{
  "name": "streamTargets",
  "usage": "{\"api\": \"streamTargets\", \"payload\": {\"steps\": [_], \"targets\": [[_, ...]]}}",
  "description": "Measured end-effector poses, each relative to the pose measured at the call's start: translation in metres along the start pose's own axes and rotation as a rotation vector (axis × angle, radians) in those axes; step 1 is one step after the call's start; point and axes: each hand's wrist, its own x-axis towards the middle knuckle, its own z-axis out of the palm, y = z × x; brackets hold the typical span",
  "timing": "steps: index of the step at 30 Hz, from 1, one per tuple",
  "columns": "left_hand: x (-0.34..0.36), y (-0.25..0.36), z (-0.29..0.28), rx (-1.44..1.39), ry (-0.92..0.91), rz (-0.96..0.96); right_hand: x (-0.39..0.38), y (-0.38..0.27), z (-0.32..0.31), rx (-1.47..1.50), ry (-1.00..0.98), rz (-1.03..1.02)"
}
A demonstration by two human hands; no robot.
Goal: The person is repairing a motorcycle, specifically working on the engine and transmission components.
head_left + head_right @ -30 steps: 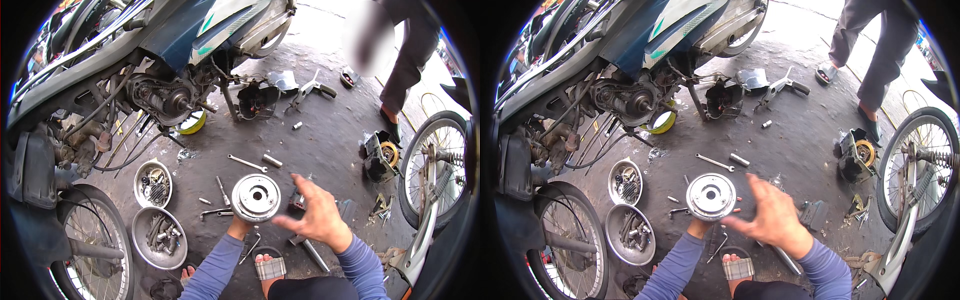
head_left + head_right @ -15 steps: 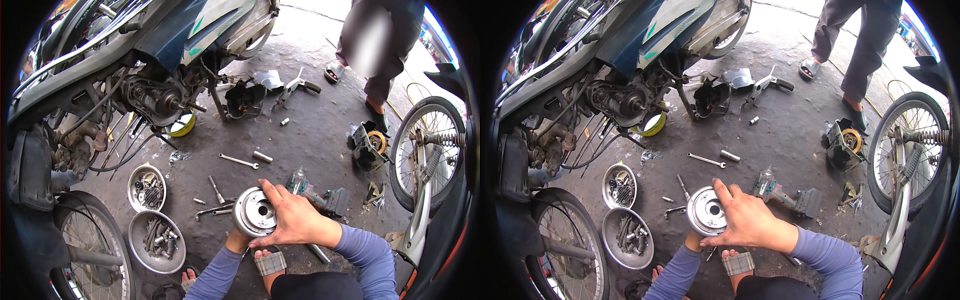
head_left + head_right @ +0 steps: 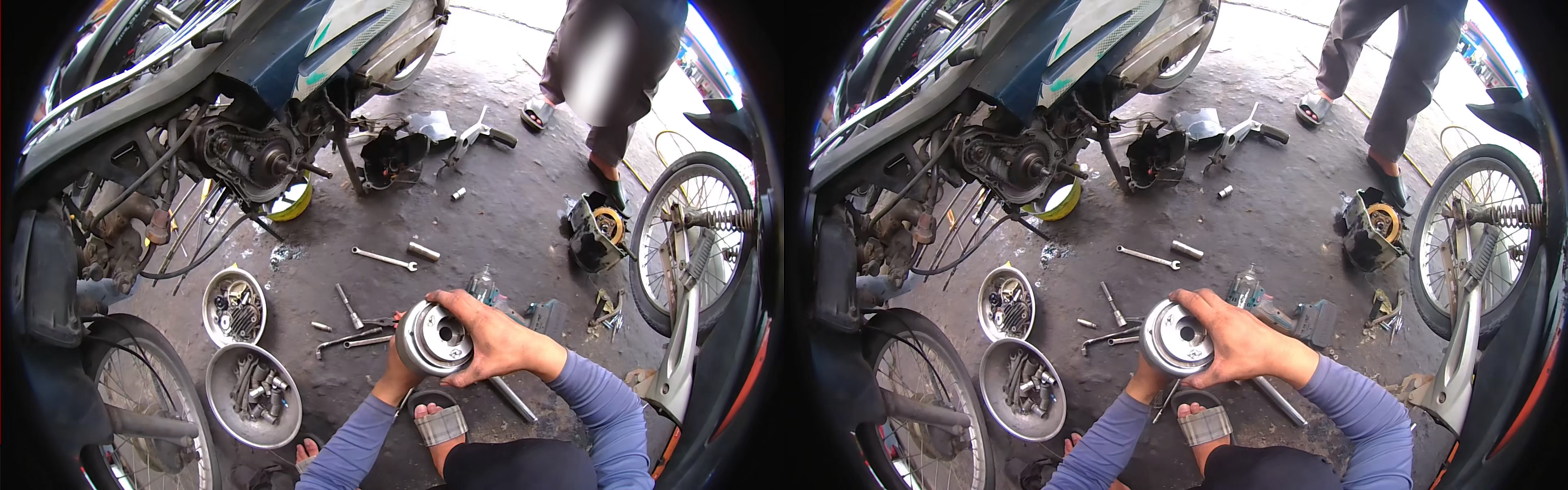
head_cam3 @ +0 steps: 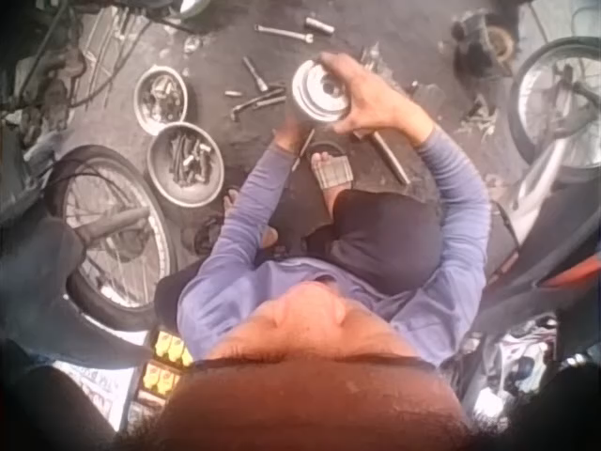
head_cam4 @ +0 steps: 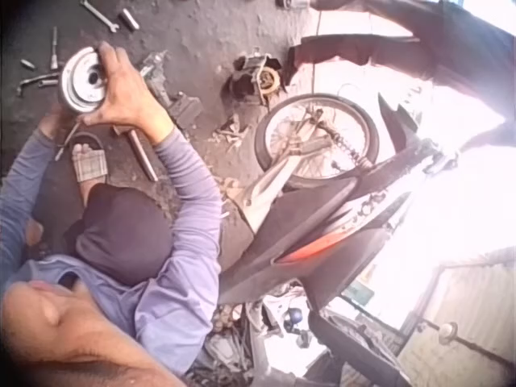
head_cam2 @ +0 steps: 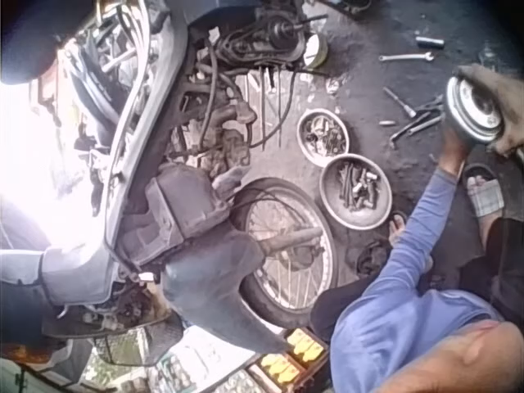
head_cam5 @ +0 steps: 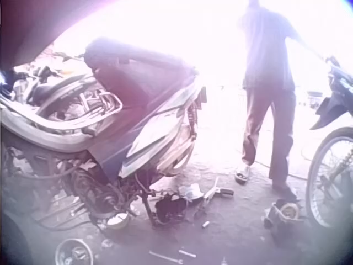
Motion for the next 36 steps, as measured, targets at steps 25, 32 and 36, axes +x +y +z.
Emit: {"api": "streamTargets", "payload": {"steps": [25,32,36], "targets": [[-0.004,-0.002,0.012,-0.14,0.078,-0.103,-0.001,-0.031,-0.019,-0.424,-0.19,0.312],[-0.002,-0.006,0.007,-0.224,-0.049,-0.148,0.002,-0.043,-0.026,-0.538,-0.105,0.024],[0.002,-0.001,0.014,-0.847,-0.062,-0.401,0.005,-0.047,-0.03,-0.423,-0.325,0.253]]}}
